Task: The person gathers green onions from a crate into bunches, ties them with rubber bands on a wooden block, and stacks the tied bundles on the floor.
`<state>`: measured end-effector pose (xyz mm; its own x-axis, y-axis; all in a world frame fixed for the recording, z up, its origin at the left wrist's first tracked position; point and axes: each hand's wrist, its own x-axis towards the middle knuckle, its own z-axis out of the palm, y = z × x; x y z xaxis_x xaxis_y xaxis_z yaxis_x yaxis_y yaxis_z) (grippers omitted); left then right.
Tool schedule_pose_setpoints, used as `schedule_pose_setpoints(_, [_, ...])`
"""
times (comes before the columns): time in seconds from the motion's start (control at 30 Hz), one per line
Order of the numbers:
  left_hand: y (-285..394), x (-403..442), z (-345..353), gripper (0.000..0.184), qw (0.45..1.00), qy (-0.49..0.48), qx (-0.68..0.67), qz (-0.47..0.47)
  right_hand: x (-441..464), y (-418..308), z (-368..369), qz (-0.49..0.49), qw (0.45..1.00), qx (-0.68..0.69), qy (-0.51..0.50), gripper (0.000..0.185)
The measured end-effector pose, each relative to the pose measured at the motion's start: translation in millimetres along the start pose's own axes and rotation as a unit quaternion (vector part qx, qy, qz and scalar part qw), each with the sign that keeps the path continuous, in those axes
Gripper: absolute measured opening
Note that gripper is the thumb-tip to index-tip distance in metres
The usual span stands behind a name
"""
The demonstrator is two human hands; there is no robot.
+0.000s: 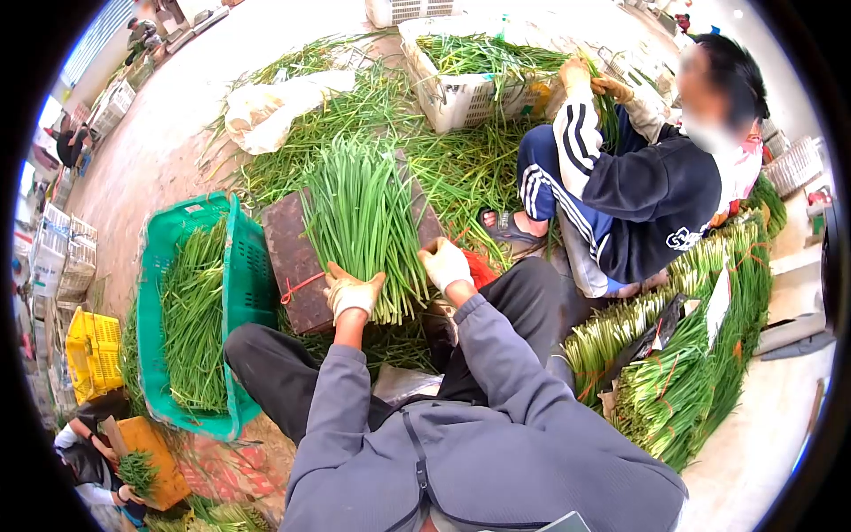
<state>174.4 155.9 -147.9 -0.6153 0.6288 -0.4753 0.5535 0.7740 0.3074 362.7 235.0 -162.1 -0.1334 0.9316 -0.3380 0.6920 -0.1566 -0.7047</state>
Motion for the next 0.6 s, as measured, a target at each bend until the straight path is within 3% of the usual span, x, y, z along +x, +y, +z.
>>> schedule_pose_setpoints(0.1, [-1.3,-2.3,6.9,0.127,1.0,0.024,0.0,0.005,-17.1,6.0,4.2,0.083,0.99,-0.087,-0.068,0.073])
schedule_pose_setpoints(0.2, [-3.2,2.4,9.0,0.126,0.999,0.053,0.004,-0.001,-16.2,18.6,36.1,0.112,0.991,-0.049,-0.048,0.073])
schedule_pose_setpoints(0.23, [-5.4,4.8,9.4,0.126,0.999,0.045,0.006,-0.001,-16.2,21.1,42.0,0.086,0.994,-0.032,-0.056,0.062])
schedule_pose_setpoints(0.4, [-8.7,8.0,5.3,0.127,1.0,0.021,-0.004,0.002,-27.0,20.0,70.4,-0.06,0.997,-0.003,-0.053,0.045])
schedule_pose_setpoints(0.47, [-5.9,10.6,2.5,0.13,1.0,0.018,0.003,-0.007,-27.6,25.1,93.6,-0.21,0.975,0.053,-0.052,0.047])
schedule_pose_setpoints(0.53, [3.1,11.7,-4.1,0.135,0.999,-0.012,0.009,-0.029,-36.1,-4.0,82.3,-0.147,0.976,-0.04,-0.158,0.043])
schedule_pose_setpoints(0.6, [11.3,9.7,-10.0,0.139,0.999,-0.015,0.003,-0.04,-27.2,10.0,103.4,-0.18,0.97,-0.066,-0.147,0.041])
